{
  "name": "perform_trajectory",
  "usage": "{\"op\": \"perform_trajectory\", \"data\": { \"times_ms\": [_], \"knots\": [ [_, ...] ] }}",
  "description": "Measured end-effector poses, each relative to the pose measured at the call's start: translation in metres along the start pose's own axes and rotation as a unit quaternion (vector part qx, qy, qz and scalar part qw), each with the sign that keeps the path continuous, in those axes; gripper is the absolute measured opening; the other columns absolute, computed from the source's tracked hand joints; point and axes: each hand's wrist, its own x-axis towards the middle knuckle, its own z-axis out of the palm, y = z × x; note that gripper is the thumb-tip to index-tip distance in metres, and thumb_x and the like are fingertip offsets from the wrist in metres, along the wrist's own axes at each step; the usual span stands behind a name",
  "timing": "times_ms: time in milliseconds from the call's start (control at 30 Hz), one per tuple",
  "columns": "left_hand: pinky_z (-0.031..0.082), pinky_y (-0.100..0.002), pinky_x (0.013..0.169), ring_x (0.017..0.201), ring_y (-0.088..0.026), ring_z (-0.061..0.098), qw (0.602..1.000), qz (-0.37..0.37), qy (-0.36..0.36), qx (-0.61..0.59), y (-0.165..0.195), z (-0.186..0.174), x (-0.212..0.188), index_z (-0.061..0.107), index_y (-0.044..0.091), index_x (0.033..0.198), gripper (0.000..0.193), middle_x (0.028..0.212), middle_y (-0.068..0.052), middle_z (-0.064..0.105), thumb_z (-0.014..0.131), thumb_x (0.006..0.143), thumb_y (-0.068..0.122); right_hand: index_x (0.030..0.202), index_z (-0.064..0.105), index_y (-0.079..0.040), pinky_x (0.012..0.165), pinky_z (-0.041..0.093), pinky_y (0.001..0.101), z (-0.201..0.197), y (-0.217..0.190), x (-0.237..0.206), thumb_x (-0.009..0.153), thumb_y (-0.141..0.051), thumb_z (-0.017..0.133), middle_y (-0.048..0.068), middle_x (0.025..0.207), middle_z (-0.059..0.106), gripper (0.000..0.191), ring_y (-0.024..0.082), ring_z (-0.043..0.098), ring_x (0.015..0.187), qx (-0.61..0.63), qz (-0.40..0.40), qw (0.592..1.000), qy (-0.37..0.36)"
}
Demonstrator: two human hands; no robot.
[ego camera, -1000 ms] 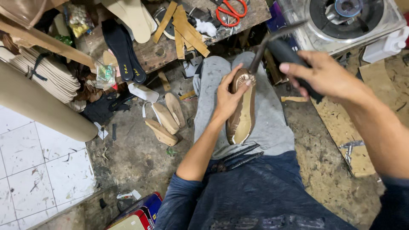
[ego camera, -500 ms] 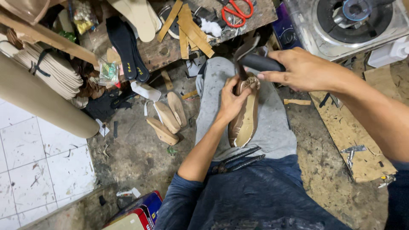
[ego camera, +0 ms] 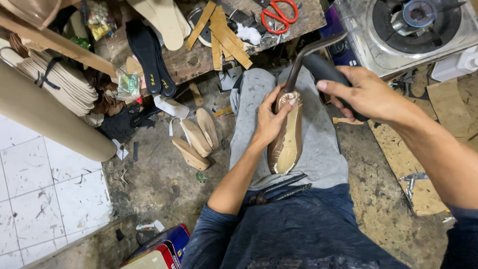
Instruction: The person uses a curved metal tool to press and smooth the edges of a shoe sole, then cuts a black insole with scissors and inserts it into the shoe. The person continues to press the sole edges with the tool to secure the fit.
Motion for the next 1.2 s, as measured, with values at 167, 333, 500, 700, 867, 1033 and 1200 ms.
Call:
{"op": "perform_trajectory", "data": {
  "times_ms": [167, 333, 500, 700, 867, 1033, 1200],
  "knots": [
    [0.049, -0.033, 0.106, 0.12, -0.02, 0.064, 1.0, -0.018, -0.009, -0.004, 0.002, 0.0, -0.001, 0.059, 0.007, 0.146, 0.056, 0.129, -0.014, 0.065, 0.075, 0.093, 0.019, 0.089, 0.053, -0.005, 0.039, 0.041, 0.0322, -0.002, 0.019, 0.003, 0.1, -0.034, 0.059, 0.003, 0.061, 0.052, 0.032, 0.013, 0.049, 0.043, 0.055, -0.004, 0.998, 0.01],
    [0.048, -0.032, 0.108, 0.121, -0.019, 0.063, 0.998, -0.02, -0.016, -0.056, 0.0, 0.001, -0.001, 0.057, 0.007, 0.146, 0.055, 0.132, -0.011, 0.064, 0.074, 0.094, 0.015, 0.091, 0.05, -0.005, 0.04, 0.043, 0.0309, 0.005, 0.033, 0.003, 0.102, -0.032, 0.058, 0.002, 0.062, 0.052, 0.03, 0.012, 0.048, 0.043, 0.167, -0.015, 0.985, 0.041],
    [0.046, -0.031, 0.114, 0.126, -0.019, 0.062, 0.995, -0.013, -0.033, -0.091, 0.028, -0.007, 0.003, 0.054, 0.006, 0.151, 0.062, 0.137, -0.011, 0.066, 0.075, 0.093, 0.012, 0.092, 0.053, 0.0, 0.043, 0.042, 0.0323, -0.003, 0.041, -0.017, 0.103, -0.03, 0.061, 0.004, 0.064, 0.053, 0.033, 0.014, 0.05, 0.046, 0.098, -0.01, 0.994, 0.055],
    [0.043, -0.035, 0.124, 0.145, -0.022, 0.047, 0.97, 0.206, -0.13, -0.025, 0.102, -0.039, 0.01, 0.054, 0.012, 0.152, 0.071, 0.157, -0.009, 0.041, 0.088, 0.09, 0.012, 0.098, 0.055, 0.001, 0.056, 0.051, 0.0295, -0.011, 0.052, -0.076, 0.113, -0.023, 0.062, 0.005, 0.073, 0.059, 0.029, 0.011, 0.058, 0.056, 0.198, -0.251, 0.935, 0.151],
    [0.043, -0.04, 0.127, 0.15, -0.027, 0.046, 0.954, 0.263, -0.133, 0.042, 0.148, -0.043, 0.025, 0.063, 0.011, 0.143, 0.063, 0.163, -0.011, 0.036, 0.09, 0.086, 0.013, 0.104, 0.057, 0.0, 0.053, 0.05, 0.0279, -0.004, 0.059, -0.097, 0.103, -0.02, 0.066, 0.006, 0.076, 0.061, 0.023, 0.012, 0.059, 0.06, 0.161, -0.222, 0.949, 0.153],
    [0.047, -0.043, 0.124, 0.15, -0.032, 0.048, 0.956, 0.257, -0.107, 0.091, 0.157, -0.041, -0.002, 0.06, 0.01, 0.14, 0.068, 0.163, -0.016, 0.042, 0.093, 0.08, 0.018, 0.106, 0.061, -0.001, 0.054, 0.053, 0.0288, 0.006, 0.078, -0.105, 0.094, -0.017, 0.069, 0.007, 0.078, 0.064, 0.022, 0.014, 0.064, 0.063, 0.055, -0.172, 0.974, 0.138],
    [0.044, -0.044, 0.127, 0.151, -0.033, 0.044, 0.938, 0.315, -0.114, 0.084, 0.145, -0.03, -0.013, 0.04, 0.014, 0.151, 0.09, 0.163, -0.014, 0.044, 0.098, 0.082, 0.021, 0.121, 0.062, 0.003, 0.073, 0.056, 0.0313, 0.019, 0.096, -0.131, 0.093, -0.017, 0.069, 0.011, 0.099, 0.069, 0.034, 0.019, 0.068, 0.086, -0.067, -0.261, 0.945, 0.185]
  ]
}}
